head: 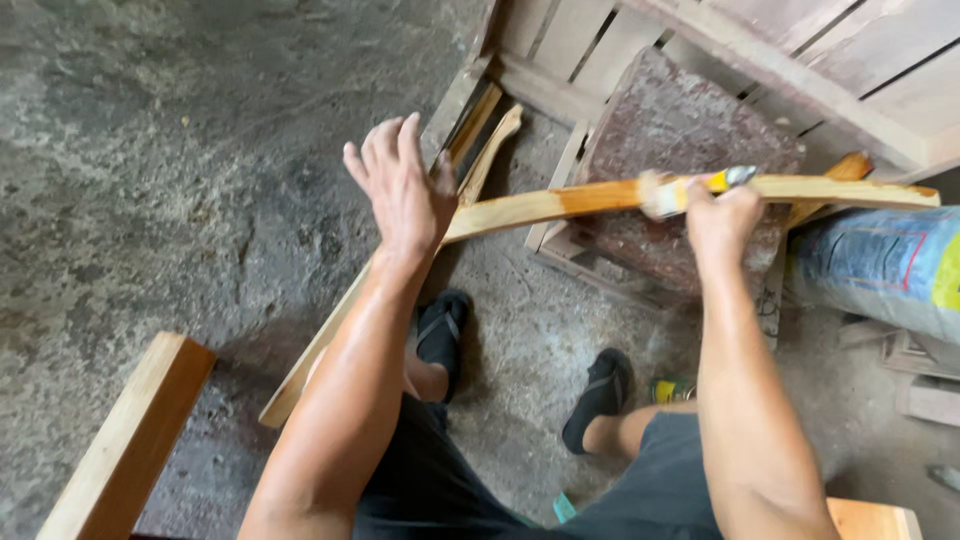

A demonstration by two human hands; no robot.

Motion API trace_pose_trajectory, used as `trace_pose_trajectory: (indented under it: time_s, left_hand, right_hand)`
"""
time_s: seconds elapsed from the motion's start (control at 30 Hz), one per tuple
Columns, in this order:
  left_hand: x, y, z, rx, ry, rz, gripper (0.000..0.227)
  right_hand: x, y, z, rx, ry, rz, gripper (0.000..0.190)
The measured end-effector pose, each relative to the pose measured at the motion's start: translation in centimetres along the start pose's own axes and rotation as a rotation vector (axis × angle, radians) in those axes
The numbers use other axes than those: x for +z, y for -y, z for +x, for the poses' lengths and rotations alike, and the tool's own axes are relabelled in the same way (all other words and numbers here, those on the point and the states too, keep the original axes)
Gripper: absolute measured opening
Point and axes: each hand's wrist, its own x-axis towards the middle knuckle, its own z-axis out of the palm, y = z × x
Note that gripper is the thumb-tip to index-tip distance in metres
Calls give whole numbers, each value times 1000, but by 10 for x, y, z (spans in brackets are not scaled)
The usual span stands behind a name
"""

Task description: The person applies a brown finish to several wooden pieces using a paintbrush. They repeatedly dip the brush into a can and coat each piece, turning them over to cover all sides. Finished pieces are placed on a nearby wooden bench.

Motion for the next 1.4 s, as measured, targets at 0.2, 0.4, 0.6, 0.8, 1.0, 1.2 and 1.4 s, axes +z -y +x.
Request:
trace_pose_trajectory:
  time_s: [0.2,0.4,0.6,0.8,1.0,1.2,1.4]
  left_hand:
    - [-2,-14,13,-70,-86,-17,56]
    - [-12,8,12,-202,-88,-63,54]
    - [-17,17,17,-236,-121,-18,52]
    - [-10,22,11,-217,-111,-46,52]
    - [3,30,18,-192,291,36,46]
    - [16,32,1,-158,706,177,50]
    - [22,32,-5,-158,665,115,38]
  right_hand:
    - [75,67,-69,-352,235,32,12]
    - [68,121,-62,394,486,198,11]
    - [89,138,-84,-255,414,350,12]
    - [104,138,-103,-151,411,330,7]
    - [96,126,-68,-123,187,348,10]
    - [102,106,-66,-232,207,453,12]
    - [91,118,-64,177,245,386,13]
